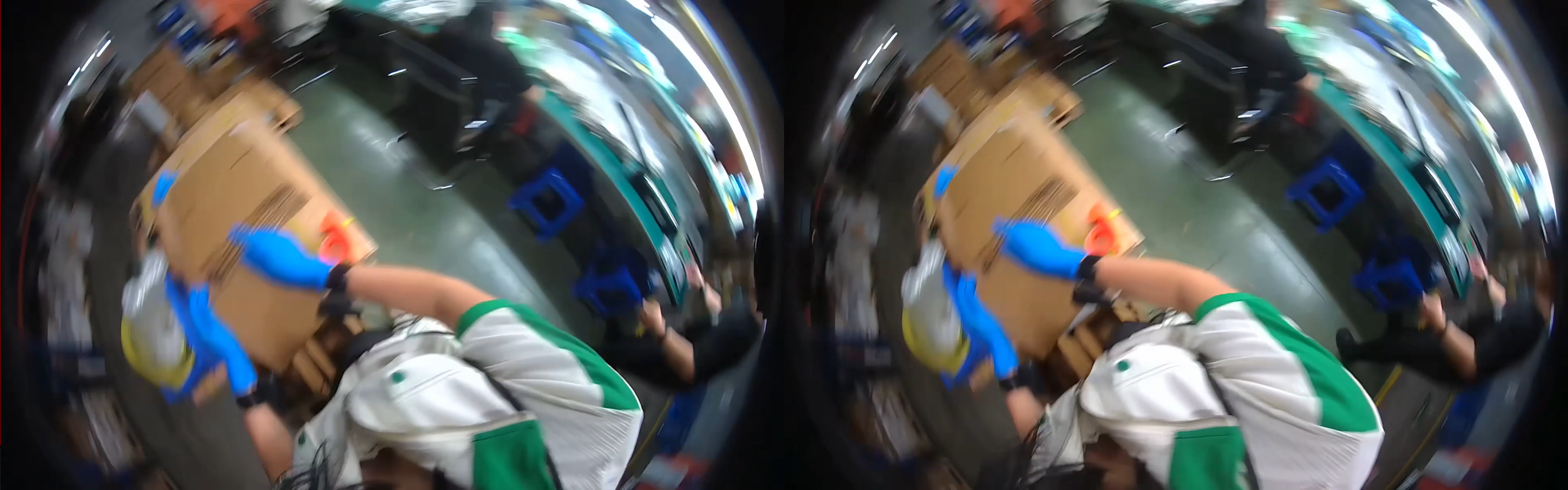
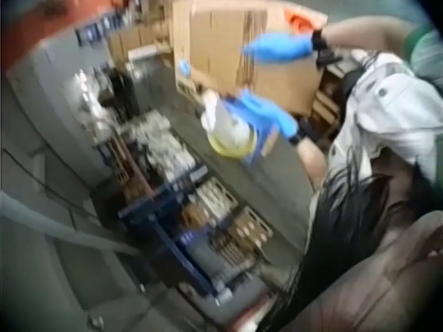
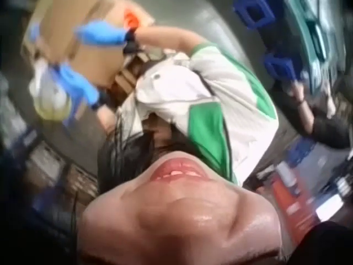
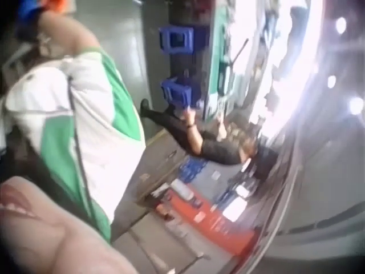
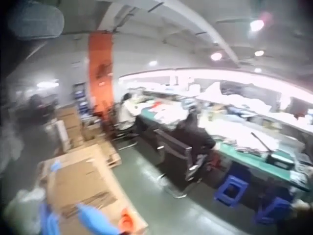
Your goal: The person folds a cardboard box, seals the bottom with a tape dispenser, and sets it aside before repeating the process with a second box.
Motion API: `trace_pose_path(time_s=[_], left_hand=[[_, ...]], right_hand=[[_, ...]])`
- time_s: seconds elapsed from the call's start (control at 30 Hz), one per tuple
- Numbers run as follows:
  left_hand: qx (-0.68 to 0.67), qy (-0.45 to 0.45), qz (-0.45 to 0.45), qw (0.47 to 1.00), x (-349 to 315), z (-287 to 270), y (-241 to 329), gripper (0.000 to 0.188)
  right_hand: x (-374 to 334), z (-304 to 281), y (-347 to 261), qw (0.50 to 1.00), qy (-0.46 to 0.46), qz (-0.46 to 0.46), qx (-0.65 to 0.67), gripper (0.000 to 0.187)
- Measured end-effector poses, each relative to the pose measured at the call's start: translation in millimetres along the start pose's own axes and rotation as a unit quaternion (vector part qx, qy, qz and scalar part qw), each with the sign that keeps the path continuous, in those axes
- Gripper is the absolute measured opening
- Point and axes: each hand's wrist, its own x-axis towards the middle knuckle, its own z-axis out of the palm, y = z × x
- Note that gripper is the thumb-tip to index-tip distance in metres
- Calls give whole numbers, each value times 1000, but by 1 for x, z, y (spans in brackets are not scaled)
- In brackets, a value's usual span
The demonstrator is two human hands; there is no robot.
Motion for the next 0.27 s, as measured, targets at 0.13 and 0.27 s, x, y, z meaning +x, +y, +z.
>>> trace_pose_path(time_s=[0.13, 0.27], left_hand=[[-357, 104, -241, 897, -25, -13, -52, 62], [-204, 196, -149, 948, -57, 5, -20, 73]], right_hand=[[-26, -10, 35, 921, 15, 276, 274, 53], [-45, 9, 75, 663, -173, 380, 621, 52]])
